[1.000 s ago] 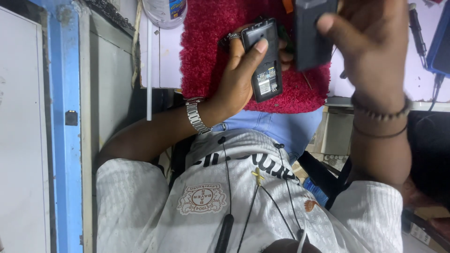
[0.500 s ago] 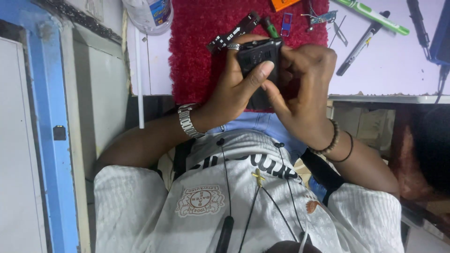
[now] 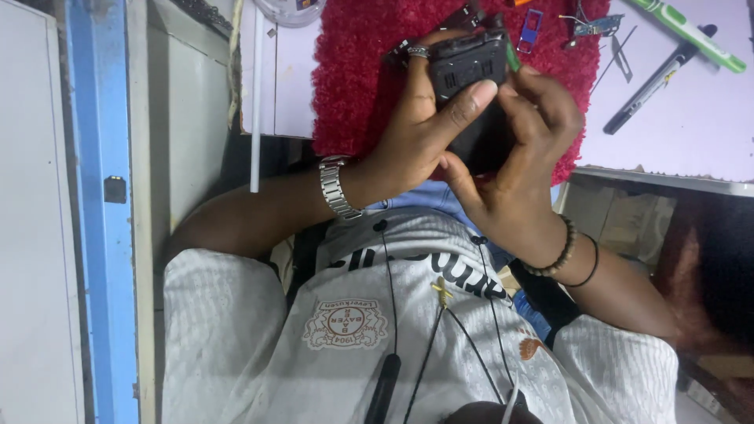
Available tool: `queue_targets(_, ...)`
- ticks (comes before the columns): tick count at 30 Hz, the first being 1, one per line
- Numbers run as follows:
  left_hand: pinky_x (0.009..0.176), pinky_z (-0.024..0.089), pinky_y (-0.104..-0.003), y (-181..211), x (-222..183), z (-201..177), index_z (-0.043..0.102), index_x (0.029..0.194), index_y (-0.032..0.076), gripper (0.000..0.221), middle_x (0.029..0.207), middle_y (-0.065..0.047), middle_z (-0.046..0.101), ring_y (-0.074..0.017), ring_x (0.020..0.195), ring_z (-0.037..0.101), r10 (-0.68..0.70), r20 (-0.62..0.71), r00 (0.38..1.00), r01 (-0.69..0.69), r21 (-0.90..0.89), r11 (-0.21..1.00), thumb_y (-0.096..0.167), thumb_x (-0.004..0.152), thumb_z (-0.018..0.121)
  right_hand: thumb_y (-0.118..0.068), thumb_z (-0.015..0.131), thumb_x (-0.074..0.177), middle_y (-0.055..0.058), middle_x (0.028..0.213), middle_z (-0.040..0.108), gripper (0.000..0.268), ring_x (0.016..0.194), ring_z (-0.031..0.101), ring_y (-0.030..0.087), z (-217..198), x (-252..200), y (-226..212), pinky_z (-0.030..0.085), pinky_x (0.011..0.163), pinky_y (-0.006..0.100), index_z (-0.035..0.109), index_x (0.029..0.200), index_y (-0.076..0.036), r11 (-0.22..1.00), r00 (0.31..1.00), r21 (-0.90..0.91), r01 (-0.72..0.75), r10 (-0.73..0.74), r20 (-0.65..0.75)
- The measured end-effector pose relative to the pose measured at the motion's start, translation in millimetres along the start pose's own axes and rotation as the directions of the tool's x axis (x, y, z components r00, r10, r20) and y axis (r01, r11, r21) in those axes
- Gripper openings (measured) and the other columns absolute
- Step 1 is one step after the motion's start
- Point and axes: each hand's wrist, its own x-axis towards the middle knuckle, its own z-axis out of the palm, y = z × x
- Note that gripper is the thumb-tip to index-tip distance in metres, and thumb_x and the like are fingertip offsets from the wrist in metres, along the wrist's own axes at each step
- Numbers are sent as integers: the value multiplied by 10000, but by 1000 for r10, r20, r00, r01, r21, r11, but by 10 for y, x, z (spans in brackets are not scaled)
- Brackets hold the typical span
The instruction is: Repairing a mobile phone by unscrewing components and handling internal parts
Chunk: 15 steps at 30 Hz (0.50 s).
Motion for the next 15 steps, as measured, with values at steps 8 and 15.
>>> queue_targets(8,1144,564,-448,39,-1,81,512,1419,91,457,1335,-167,682,-277,1253,681,-41,-88,995,14,-289,957,421,1138,658,-360,706,1192,240,1712,171,674,1696,243,477,52,-81,44,343,1462,687,311,1660,-78,997,998,76,31,-35,51)
queue_targets(15,1261,480,-437,-220,-29,-15,452,1562,151,530,1518,-115,611,-235,1416,588,19,-122,992,-49,-253,966,405,1162,691,-382,641,1224,160,1817,171,637,1770,218,379,-98,3,128,360,1551,684,296,1721,-183,999,1000,31,-8,9,-25)
